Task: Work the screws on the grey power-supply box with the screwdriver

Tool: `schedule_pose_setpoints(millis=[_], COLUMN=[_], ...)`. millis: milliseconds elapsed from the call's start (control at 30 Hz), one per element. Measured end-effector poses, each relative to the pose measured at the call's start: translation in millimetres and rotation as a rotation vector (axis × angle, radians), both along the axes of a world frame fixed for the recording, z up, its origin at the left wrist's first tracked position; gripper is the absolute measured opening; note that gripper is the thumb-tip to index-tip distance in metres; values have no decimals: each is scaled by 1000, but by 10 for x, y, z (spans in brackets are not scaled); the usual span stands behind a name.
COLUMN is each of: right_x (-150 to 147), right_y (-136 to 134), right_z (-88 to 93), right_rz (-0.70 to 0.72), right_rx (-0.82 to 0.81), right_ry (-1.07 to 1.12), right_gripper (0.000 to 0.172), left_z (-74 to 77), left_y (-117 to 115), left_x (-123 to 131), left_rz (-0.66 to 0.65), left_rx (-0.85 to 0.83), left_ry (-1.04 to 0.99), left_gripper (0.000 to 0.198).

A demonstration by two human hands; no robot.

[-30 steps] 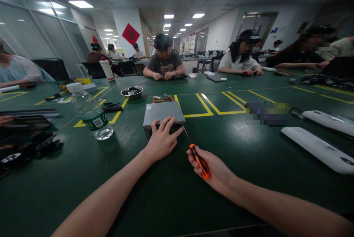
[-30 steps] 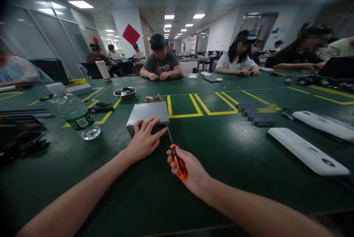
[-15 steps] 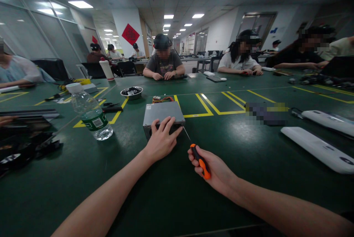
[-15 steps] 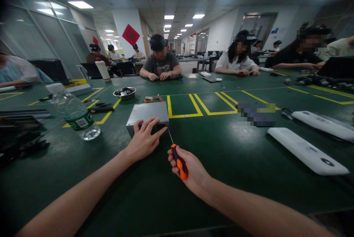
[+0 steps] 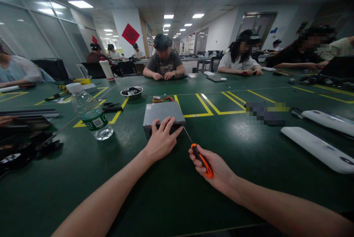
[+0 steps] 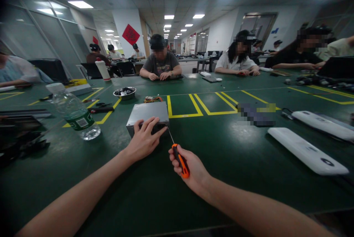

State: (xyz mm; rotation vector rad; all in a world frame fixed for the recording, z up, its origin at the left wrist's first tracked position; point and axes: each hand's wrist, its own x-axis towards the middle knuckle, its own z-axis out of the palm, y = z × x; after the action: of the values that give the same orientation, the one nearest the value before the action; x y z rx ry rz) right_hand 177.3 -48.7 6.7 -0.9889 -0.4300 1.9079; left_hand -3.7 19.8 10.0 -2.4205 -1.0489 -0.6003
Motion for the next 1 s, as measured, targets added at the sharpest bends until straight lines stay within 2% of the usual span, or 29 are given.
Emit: schedule_pose_setpoints(millis=[167, 500, 733, 867, 1000], right_x=[3, -4, -67, -138, -237], right_y=[-2, -55, -75, -22, 46], right_z=[31, 37, 17, 7, -10], right_rz=[23, 57, 140, 174, 231], right_rx=[-6, 85, 102, 65, 49], right_ry=[41, 21, -23, -44, -71], right_gripper=[28, 28, 31, 30, 29], left_z=[0, 1, -72, -107, -83], left_y=[4, 1, 107, 169, 169], left_x=[3, 7, -94, -130, -141], left_rz=[15, 27, -34, 20, 56], left_rx=[3, 5, 1, 2, -10], left_ry=[11, 15, -119, -236, -225], left_gripper=[43, 43, 45, 46, 42])
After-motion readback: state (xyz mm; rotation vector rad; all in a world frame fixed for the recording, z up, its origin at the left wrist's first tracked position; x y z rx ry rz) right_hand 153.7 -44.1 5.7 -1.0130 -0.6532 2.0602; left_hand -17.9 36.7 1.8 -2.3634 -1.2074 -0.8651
